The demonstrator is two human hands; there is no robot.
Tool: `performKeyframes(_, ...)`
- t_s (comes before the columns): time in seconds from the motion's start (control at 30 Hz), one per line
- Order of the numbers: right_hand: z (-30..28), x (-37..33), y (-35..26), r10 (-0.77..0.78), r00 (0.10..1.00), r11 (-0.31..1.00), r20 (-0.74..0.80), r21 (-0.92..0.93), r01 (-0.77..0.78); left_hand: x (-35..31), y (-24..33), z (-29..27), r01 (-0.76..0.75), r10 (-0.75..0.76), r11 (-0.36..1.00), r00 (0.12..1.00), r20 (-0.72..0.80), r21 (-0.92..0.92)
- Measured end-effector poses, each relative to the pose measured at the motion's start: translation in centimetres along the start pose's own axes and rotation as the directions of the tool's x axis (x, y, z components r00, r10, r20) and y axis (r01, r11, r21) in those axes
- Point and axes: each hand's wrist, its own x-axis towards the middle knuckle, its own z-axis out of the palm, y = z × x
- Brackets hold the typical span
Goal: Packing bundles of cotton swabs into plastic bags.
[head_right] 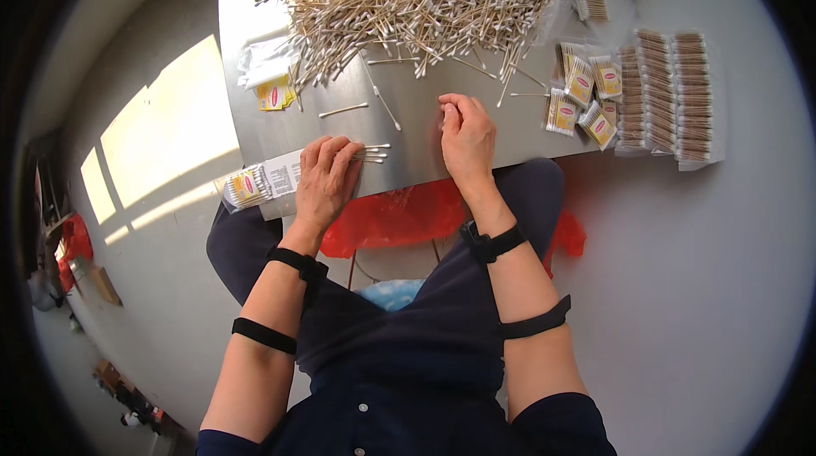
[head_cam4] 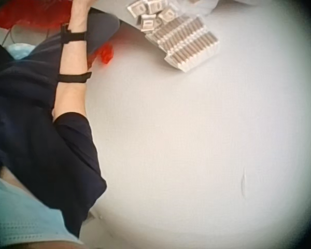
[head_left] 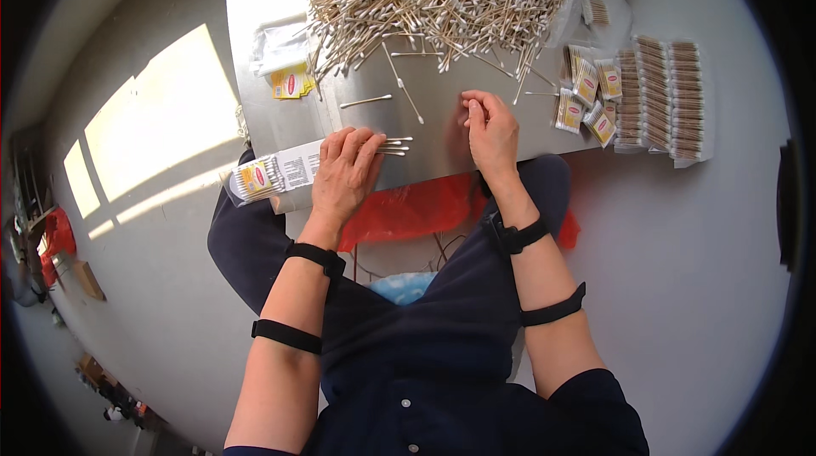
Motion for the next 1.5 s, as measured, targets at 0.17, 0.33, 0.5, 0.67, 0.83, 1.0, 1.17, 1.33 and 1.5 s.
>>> performKeyframes(0.17,1.7,-0.4,-0.9,-0.055,0.998,0.997,0.038,-0.051,0.057,0.0,0.0,-0.1,-0.007,0.007,1.000,1.000,-0.015,-0.009)
performKeyframes(0.33,3.4,-0.7,-3.5,-0.093,0.992,0.986,0.083,-0.131,0.104,-0.1,-0.3,-0.2,-0.009,0.009,1.000,1.000,-0.012,0.004)
performKeyframes(0.5,2.8,-1.2,-1.5,-0.155,0.980,0.928,0.121,-0.323,0.187,0.1,0.0,0.0,-0.013,0.013,1.000,1.000,-0.020,-0.009)
performKeyframes(0.67,-1.3,-4.7,-0.5,-0.230,0.890,0.885,0.393,-0.296,0.360,0.0,-0.2,-0.2,-0.027,0.026,0.999,0.999,-0.030,-0.021)
performKeyframes(0.83,4.2,-1.0,-5.5,-0.195,0.968,0.957,0.157,-0.183,0.223,-0.2,-0.3,0.0,-0.022,0.022,1.000,0.999,-0.029,-0.001)
performKeyframes(1.0,7.5,3.7,-4.0,-0.295,0.938,0.884,0.180,-0.321,0.340,0.3,0.1,0.2,-0.025,0.025,1.000,0.999,-0.034,-0.013)
performKeyframes(1.17,6.5,2.9,-3.6,-0.422,0.851,0.885,0.311,-0.060,0.461,-0.3,-0.4,-0.1,-0.024,0.024,0.999,0.999,-0.029,0.021)
performKeyframes(1.33,7.1,1.7,-4.0,-0.581,0.773,0.775,0.255,-0.116,0.621,-0.4,-0.6,0.8,-0.035,0.035,0.999,0.999,-0.037,0.018)
performKeyframes(1.5,5.9,-0.7,-2.6,-0.586,0.763,0.765,0.272,-0.124,0.632,-0.2,0.0,0.4,-0.016,0.020,0.999,0.994,-0.109,0.046)
